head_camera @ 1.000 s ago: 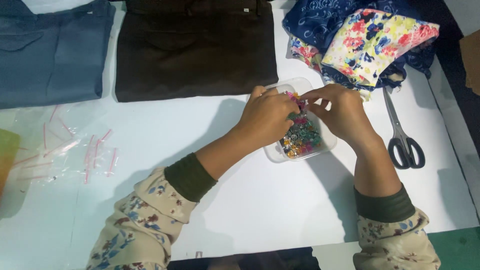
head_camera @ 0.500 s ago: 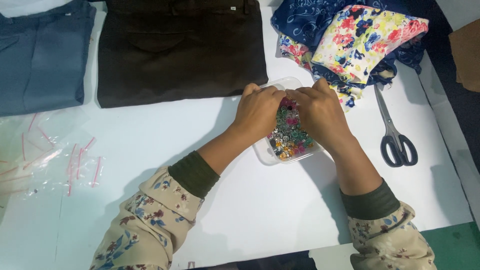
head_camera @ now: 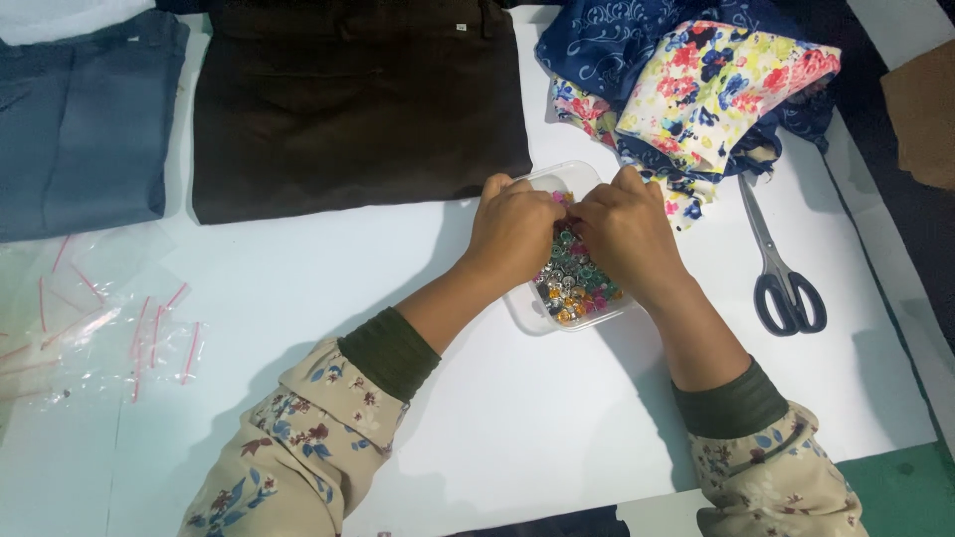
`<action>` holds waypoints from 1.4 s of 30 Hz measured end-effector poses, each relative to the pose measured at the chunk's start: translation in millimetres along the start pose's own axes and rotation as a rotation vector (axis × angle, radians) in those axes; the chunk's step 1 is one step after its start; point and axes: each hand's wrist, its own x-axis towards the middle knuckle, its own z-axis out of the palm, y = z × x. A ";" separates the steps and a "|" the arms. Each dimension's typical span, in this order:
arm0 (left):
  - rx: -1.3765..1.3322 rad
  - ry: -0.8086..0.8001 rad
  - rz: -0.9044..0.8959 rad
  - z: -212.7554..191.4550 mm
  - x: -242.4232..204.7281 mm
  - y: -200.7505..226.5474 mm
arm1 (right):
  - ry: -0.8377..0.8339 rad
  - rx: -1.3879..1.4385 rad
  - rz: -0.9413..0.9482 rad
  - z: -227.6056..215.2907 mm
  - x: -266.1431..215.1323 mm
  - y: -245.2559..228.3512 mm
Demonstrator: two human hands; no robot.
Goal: Sorting small colored buttons and placing them into small plastic bags
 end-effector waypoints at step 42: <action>0.006 0.389 0.012 -105.1 -73.6 -35.2 | 0.826 0.016 -0.398 -7.4 5.6 -72.8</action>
